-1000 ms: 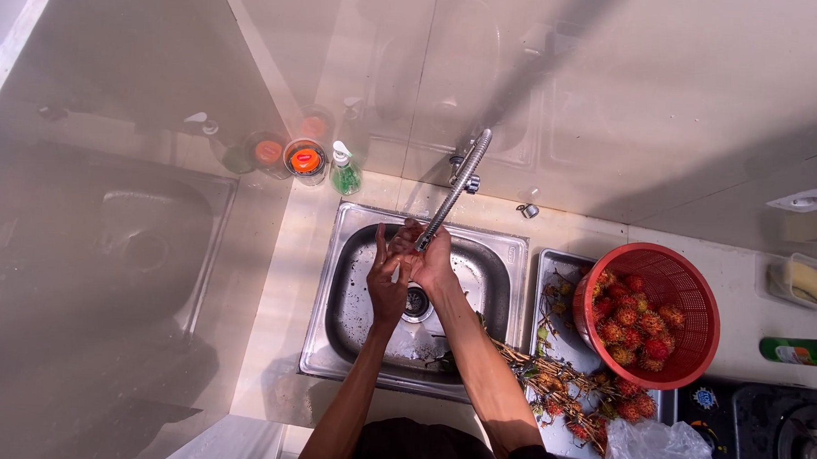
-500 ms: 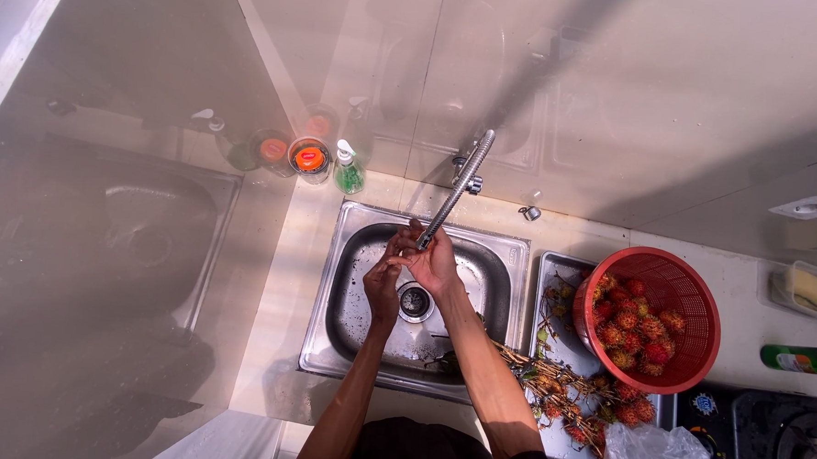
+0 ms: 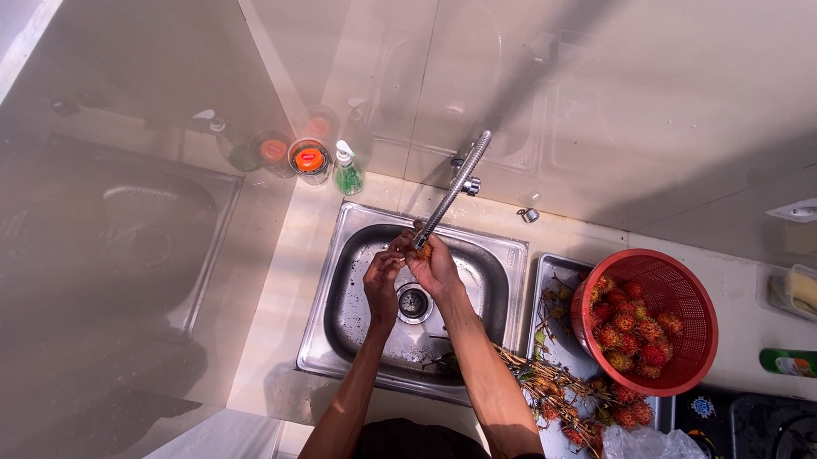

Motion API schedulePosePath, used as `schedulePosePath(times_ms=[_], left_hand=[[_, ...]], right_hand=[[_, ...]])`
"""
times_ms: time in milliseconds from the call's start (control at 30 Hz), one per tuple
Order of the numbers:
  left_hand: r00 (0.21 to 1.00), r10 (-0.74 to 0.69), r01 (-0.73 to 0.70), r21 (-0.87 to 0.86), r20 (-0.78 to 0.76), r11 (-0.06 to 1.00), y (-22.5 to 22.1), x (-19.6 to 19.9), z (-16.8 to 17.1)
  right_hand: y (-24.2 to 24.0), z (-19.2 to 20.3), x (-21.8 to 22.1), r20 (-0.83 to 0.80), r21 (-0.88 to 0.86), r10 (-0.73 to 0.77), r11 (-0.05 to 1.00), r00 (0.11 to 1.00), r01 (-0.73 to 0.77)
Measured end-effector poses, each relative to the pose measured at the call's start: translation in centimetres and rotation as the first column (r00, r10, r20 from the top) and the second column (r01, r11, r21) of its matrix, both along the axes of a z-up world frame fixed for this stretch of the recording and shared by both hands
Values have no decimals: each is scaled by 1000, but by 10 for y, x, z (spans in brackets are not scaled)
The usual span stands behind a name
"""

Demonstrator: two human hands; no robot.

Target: Washing individual rambutan fruits under a running tap and collecting them in a plastic basket.

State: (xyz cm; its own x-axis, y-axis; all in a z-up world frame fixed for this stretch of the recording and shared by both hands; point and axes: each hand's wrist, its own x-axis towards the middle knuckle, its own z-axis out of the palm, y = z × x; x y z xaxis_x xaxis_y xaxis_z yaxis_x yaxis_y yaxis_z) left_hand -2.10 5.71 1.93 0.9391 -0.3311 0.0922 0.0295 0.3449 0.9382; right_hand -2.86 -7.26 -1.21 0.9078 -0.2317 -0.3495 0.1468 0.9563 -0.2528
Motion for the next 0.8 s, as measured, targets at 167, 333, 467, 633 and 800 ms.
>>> schedulePosePath(times_ms=[167,333,467,633,800], left_hand=[[1000,-2,2,4,-4,1000,-2,-10,38],[1000,4,-3,9,-10,1000,0,-11,-6],[999,-31,28,-74,-38,997,-2,-10,-2],[999,-23,22,-58,-28,998,-5,-18,2],[1000,-24,24,-36,-9,999,0,-25,11]], right_hand=[[8,-4,-1,107,-40,-14,999,994,18],[-7,-6,-7,-4,27,77,997,997,-77],[-7,-5,-6,48,-130,94,988,994,-87],[12,35,-16,11,-171,58,984,998,-55],[1,19,-18,-52,-81,34,996,998,-38]])
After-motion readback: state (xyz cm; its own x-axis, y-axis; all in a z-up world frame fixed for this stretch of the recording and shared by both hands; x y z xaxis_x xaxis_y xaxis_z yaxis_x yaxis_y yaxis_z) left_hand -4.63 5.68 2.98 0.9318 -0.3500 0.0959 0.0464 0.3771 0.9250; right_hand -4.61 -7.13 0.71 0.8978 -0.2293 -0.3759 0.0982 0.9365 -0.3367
